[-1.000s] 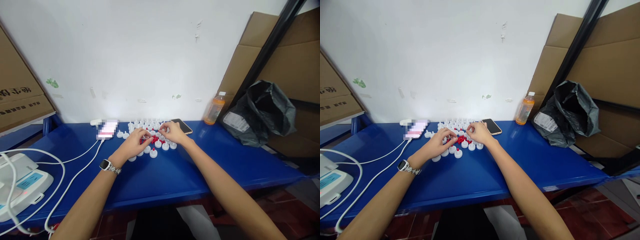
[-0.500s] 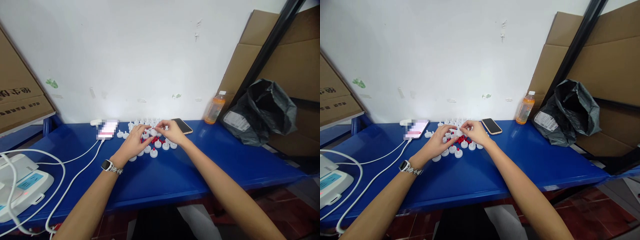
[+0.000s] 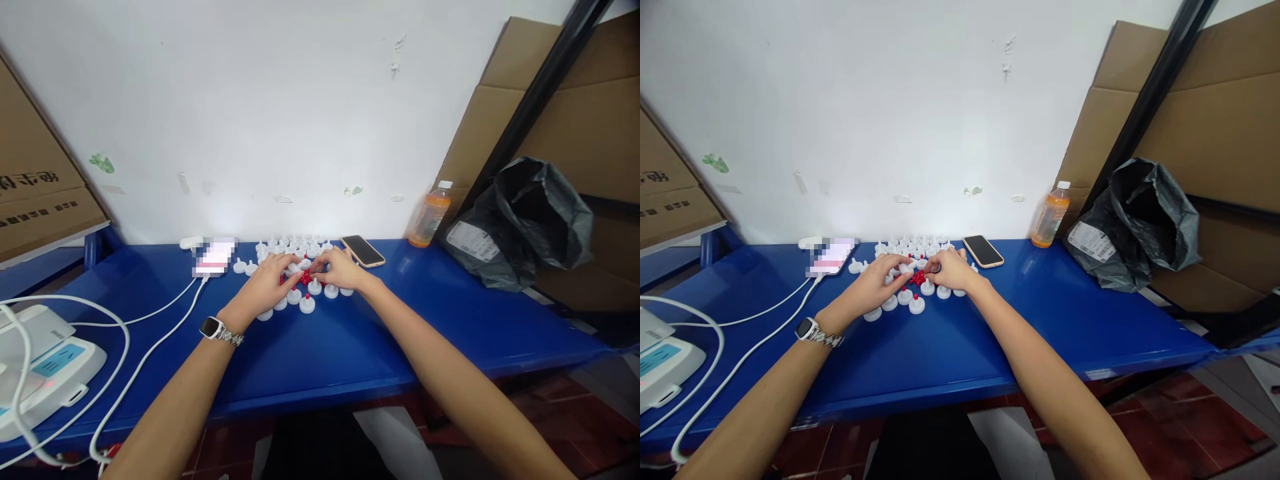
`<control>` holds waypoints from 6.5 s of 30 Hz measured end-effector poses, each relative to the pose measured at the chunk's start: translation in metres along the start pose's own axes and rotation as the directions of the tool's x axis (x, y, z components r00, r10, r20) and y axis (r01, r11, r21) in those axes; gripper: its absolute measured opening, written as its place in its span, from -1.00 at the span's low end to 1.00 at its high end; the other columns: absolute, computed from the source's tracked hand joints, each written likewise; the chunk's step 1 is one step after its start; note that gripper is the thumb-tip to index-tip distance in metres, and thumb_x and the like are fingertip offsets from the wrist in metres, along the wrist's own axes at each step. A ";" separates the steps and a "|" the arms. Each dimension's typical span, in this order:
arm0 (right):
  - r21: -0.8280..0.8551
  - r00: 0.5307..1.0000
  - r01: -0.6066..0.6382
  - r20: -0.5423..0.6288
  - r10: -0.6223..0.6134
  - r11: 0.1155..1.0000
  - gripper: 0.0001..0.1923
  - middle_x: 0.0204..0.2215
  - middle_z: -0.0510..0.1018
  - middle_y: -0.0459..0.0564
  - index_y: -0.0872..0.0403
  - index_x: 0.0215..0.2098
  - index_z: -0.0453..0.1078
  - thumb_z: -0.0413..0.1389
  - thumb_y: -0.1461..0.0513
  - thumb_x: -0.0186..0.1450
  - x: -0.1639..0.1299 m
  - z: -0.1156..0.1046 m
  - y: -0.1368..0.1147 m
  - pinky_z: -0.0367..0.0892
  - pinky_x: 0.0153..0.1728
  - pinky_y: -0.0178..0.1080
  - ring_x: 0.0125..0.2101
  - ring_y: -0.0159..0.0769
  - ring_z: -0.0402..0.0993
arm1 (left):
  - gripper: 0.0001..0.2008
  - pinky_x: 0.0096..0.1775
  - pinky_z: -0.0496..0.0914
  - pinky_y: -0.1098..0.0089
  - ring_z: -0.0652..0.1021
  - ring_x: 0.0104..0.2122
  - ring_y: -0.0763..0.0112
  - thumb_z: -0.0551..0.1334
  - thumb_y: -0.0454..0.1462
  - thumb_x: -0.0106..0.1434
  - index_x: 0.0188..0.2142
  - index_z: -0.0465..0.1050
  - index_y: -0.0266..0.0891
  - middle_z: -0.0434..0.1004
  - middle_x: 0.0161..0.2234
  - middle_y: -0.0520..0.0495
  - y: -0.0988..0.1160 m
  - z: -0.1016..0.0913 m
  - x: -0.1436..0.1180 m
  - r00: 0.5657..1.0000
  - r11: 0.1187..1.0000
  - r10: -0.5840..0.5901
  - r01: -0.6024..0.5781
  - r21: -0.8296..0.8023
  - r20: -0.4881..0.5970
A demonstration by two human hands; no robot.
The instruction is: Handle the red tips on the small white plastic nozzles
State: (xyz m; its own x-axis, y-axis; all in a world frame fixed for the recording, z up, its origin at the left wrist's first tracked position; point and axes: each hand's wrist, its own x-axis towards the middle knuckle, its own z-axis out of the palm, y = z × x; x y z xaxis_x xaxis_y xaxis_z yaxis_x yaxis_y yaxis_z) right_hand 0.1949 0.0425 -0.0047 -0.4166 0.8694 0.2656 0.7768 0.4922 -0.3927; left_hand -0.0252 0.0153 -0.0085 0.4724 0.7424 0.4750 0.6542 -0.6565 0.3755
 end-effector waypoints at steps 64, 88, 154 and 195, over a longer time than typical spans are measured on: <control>0.772 0.947 0.190 -0.307 0.094 0.607 -0.59 -0.50 0.52 -0.07 0.05 -0.42 0.33 0.20 -0.11 0.22 0.000 0.009 -0.038 0.32 -0.39 -0.27 -0.47 -0.35 0.42 | -0.74 -0.23 0.38 0.29 0.49 -0.27 0.31 0.10 -0.06 0.39 -0.12 0.40 -0.17 0.47 -0.20 -0.07 0.012 -0.025 0.000 0.998 0.986 -0.062 0.056 -0.154 -0.030; 0.413 0.981 0.070 -0.195 0.013 0.908 -0.75 -0.57 0.51 -0.10 0.07 -0.48 0.36 0.10 0.11 0.29 -0.002 0.018 -0.032 0.21 -0.46 -0.28 -0.56 -0.37 0.33 | -0.81 -0.25 0.43 0.21 0.56 -0.26 0.17 0.26 -0.16 0.15 -0.31 0.54 -0.20 0.56 -0.25 -0.17 -0.045 -0.053 -0.020 0.946 0.941 -0.321 0.323 0.096 -0.041; 0.718 0.975 0.087 -0.202 0.087 0.691 -0.77 -0.44 0.56 -0.06 0.10 -0.18 0.43 0.16 0.16 0.23 0.010 0.007 -0.051 0.29 -0.32 -0.26 -0.40 -0.32 0.46 | -0.62 -0.30 0.27 0.35 0.37 -0.41 0.37 -0.15 0.06 0.45 -0.27 0.15 -0.13 0.27 -0.44 0.06 0.004 -0.027 -0.011 0.959 0.905 -0.283 0.277 -0.322 0.031; 0.810 0.933 0.149 -0.306 0.191 0.567 -0.71 -0.53 0.54 -0.06 0.05 -0.41 0.32 0.24 0.03 0.16 0.023 0.017 -0.061 0.34 -0.44 -0.27 -0.50 -0.33 0.44 | -0.77 -0.07 0.33 0.20 0.46 -0.17 0.20 0.08 -0.16 0.36 -0.26 0.43 -0.23 0.49 -0.24 -0.14 -0.039 -0.043 -0.011 0.942 0.960 -0.255 0.273 0.057 -0.220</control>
State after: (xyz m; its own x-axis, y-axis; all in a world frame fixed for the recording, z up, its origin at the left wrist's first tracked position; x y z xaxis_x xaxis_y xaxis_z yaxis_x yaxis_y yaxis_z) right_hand 0.1304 0.0333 0.0104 -0.0960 0.8920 0.4417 -0.0037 0.4434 -0.8963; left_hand -0.0812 0.0267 0.0054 0.1480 0.8368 0.5271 0.7908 -0.4202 0.4450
